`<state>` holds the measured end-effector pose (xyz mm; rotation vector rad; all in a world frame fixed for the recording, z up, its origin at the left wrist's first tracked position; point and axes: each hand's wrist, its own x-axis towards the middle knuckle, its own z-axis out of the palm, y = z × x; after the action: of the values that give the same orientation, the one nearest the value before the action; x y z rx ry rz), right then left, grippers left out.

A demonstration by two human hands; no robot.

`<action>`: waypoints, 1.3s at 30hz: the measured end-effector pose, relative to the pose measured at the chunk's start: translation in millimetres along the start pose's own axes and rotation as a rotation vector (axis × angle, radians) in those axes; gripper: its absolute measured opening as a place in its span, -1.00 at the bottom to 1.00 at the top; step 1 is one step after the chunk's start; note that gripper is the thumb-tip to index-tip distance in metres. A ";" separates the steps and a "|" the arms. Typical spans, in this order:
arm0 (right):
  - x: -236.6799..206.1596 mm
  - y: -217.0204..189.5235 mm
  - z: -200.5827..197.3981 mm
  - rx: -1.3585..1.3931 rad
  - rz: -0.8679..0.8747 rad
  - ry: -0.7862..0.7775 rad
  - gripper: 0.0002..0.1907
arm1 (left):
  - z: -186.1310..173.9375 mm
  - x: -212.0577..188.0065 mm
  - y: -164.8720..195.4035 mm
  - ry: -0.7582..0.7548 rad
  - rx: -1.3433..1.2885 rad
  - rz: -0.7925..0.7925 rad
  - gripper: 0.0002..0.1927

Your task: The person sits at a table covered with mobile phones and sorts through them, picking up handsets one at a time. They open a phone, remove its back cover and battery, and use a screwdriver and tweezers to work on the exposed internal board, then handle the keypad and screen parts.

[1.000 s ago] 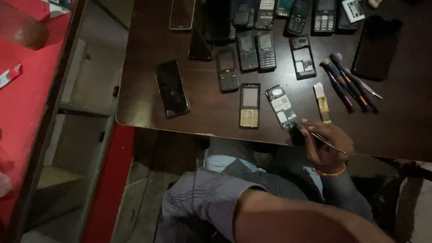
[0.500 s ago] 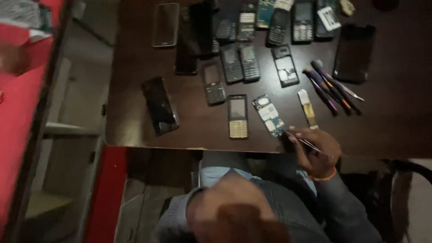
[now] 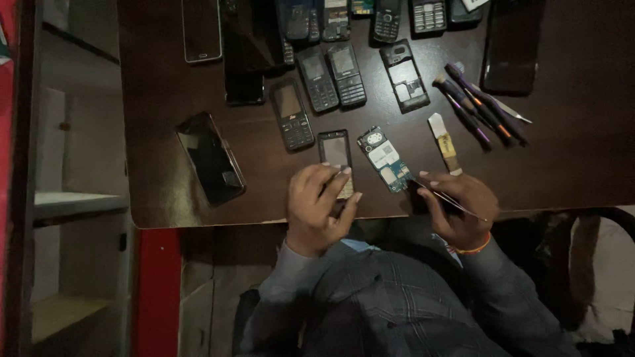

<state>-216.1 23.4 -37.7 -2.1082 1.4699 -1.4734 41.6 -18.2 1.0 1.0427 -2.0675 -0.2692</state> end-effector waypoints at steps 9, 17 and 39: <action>-4.8 2.4 9.5 -0.104 -0.009 0.071 -0.75 | 2.6 0.8 -5.4 -0.078 0.093 -0.036 -0.56; -2.5 5.4 8.8 -0.091 -0.047 0.003 -0.71 | 9.3 1.3 -8.6 -0.125 0.099 -0.032 -0.56; 4.7 2.1 4.8 -0.162 -0.100 -0.024 -0.76 | 12.2 1.6 -3.8 -0.173 0.089 -0.039 -0.56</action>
<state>-213.5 16.9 -38.5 -2.3165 1.5446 -1.3989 34.3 -23.7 -8.1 1.1494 -2.2328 -0.2992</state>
